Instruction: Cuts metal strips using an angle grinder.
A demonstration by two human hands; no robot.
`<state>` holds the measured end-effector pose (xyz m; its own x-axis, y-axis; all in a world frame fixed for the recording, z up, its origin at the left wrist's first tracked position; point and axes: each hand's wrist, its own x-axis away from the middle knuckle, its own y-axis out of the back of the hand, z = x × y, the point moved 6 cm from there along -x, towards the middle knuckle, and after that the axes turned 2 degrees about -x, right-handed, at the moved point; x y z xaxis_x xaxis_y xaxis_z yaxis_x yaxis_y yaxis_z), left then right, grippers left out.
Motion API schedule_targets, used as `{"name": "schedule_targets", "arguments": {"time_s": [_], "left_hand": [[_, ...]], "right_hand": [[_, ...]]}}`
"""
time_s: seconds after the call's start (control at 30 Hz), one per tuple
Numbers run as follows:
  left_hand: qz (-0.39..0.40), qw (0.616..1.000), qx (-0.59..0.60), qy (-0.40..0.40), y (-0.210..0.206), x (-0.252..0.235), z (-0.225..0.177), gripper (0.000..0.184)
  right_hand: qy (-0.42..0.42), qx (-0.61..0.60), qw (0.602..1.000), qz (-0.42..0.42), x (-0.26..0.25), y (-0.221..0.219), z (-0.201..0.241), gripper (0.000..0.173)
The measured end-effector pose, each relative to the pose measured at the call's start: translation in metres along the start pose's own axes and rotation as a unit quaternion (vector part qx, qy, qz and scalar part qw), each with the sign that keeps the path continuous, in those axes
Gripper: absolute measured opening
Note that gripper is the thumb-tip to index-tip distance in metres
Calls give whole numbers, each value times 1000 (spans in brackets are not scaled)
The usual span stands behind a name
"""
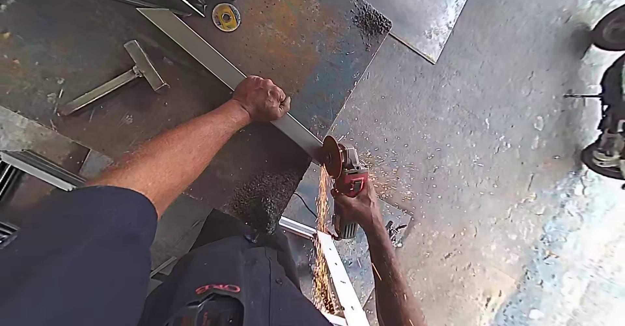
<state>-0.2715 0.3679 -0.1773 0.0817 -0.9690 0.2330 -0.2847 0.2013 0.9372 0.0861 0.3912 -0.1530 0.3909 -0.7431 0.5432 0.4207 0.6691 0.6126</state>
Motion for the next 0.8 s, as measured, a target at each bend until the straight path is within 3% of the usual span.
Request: {"name": "schedule_targets", "arguments": {"time_s": [0.8], "left_hand": [[-26,1000,11,-11,-1,1,0,52]], "right_hand": [[-24,25,999,15,-2,0,-6,79]]}}
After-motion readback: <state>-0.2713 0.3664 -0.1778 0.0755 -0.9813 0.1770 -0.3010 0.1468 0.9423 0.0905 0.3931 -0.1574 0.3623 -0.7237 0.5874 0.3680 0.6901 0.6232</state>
